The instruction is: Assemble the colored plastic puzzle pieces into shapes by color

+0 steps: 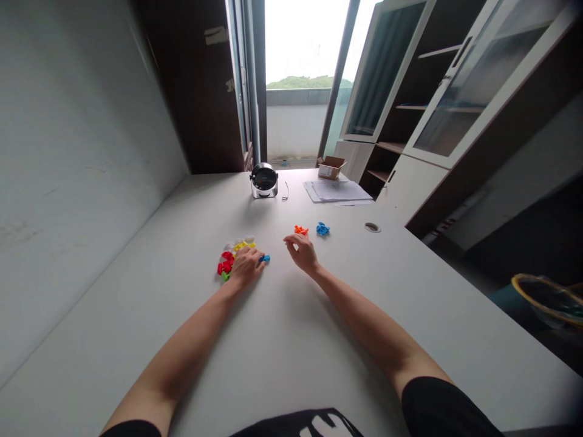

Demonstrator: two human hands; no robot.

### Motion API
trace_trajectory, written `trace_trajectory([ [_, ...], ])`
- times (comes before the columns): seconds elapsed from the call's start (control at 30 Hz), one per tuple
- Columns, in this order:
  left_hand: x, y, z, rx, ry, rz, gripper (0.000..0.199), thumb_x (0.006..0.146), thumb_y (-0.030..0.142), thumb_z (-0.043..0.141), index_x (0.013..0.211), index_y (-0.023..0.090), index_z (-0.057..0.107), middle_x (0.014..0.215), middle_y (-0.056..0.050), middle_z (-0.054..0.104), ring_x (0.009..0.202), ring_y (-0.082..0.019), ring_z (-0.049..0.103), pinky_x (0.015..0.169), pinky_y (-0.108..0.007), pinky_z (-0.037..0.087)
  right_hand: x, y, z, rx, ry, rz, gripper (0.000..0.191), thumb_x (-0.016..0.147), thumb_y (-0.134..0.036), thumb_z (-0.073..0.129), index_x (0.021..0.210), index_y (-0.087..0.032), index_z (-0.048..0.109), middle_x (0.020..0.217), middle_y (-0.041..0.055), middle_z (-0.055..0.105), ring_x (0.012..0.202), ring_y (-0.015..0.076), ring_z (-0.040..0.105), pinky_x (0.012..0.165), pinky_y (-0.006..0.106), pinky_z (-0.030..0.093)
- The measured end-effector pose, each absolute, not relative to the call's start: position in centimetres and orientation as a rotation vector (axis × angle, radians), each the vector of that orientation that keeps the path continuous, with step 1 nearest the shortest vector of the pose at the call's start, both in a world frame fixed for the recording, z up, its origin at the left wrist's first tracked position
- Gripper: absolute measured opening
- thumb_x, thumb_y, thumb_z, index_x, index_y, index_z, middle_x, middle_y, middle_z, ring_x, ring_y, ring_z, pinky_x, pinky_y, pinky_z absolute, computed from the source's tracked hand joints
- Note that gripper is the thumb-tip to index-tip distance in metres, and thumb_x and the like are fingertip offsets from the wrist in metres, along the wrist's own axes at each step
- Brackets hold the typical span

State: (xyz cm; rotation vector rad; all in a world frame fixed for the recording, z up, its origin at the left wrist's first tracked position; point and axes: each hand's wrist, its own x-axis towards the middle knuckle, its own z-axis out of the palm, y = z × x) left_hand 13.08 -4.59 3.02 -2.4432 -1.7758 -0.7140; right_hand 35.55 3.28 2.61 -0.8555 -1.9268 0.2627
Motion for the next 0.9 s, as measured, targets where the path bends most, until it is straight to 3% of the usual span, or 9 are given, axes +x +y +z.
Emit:
trace_trajectory([
  [0.17, 13.1, -4.6, 3.3, -2.446, -1.769, -0.76, 0.016, 0.09, 0.028, 0.061, 0.102, 0.024, 0.071, 0.099, -0.007, 0.069, 0.103, -0.027, 0.057, 0.1, -0.042, 0.039, 34.7, 2.4, 2.4, -0.778, -2.038, 0.351, 0.016, 0.093, -0.015, 0.055, 0.095, -0.022, 0.07, 0.089, 0.0033, 0.071, 0.085, 0.0191, 0.065, 0.08, 0.032, 0.049],
  [0.37, 13.6, -5.1, 4.2, -2.326, -1.771, -1.157, 0.024, 0.095, 0.028, 0.056, 0.119, 0.025, 0.06, 0.102, -0.006, 0.07, 0.103, -0.025, 0.061, 0.098, -0.041, 0.042, 34.5, 1.6, 2.8, -0.689, -2.109, 0.393, 0.018, 0.094, -0.018, 0.056, 0.105, -0.025, 0.069, 0.09, 0.0045, 0.069, 0.084, 0.0201, 0.064, 0.08, 0.034, 0.05],
  [0.57, 13.8, -5.4, 4.5, -2.302, -1.837, -1.313, 0.012, 0.096, 0.027, 0.053, 0.106, 0.023, 0.059, 0.093, -0.004, 0.067, 0.089, -0.02, 0.063, 0.085, -0.034, 0.048, 34.1, 0.9, 3.4, -0.653, -2.129, 0.395, 0.021, 0.095, -0.023, 0.058, 0.114, -0.026, 0.065, 0.094, 0.0053, 0.069, 0.089, 0.0213, 0.063, 0.083, 0.036, 0.052],
  [0.7, 13.9, -5.3, 4.4, -2.351, -1.791, -1.314, 0.011, 0.096, 0.027, 0.053, 0.104, 0.023, 0.058, 0.094, -0.004, 0.067, 0.089, -0.02, 0.064, 0.087, -0.034, 0.048, 34.0, 0.9, 3.3, -0.659, -2.134, 0.389, 0.023, 0.095, -0.029, 0.062, 0.117, -0.026, 0.064, 0.095, 0.0055, 0.068, 0.09, 0.0215, 0.063, 0.083, 0.036, 0.051],
  [0.9, 14.2, -5.4, 4.4, -2.45, -1.728, -1.266, 0.011, 0.096, 0.026, 0.052, 0.103, 0.023, 0.06, 0.094, -0.005, 0.067, 0.09, -0.02, 0.064, 0.088, -0.036, 0.049, 34.1, 1.1, 3.1, -0.601, -2.176, 0.417, 0.014, 0.099, -0.031, 0.056, 0.103, -0.025, 0.068, 0.093, 0.0054, 0.068, 0.087, 0.0199, 0.063, 0.08, 0.034, 0.051],
])
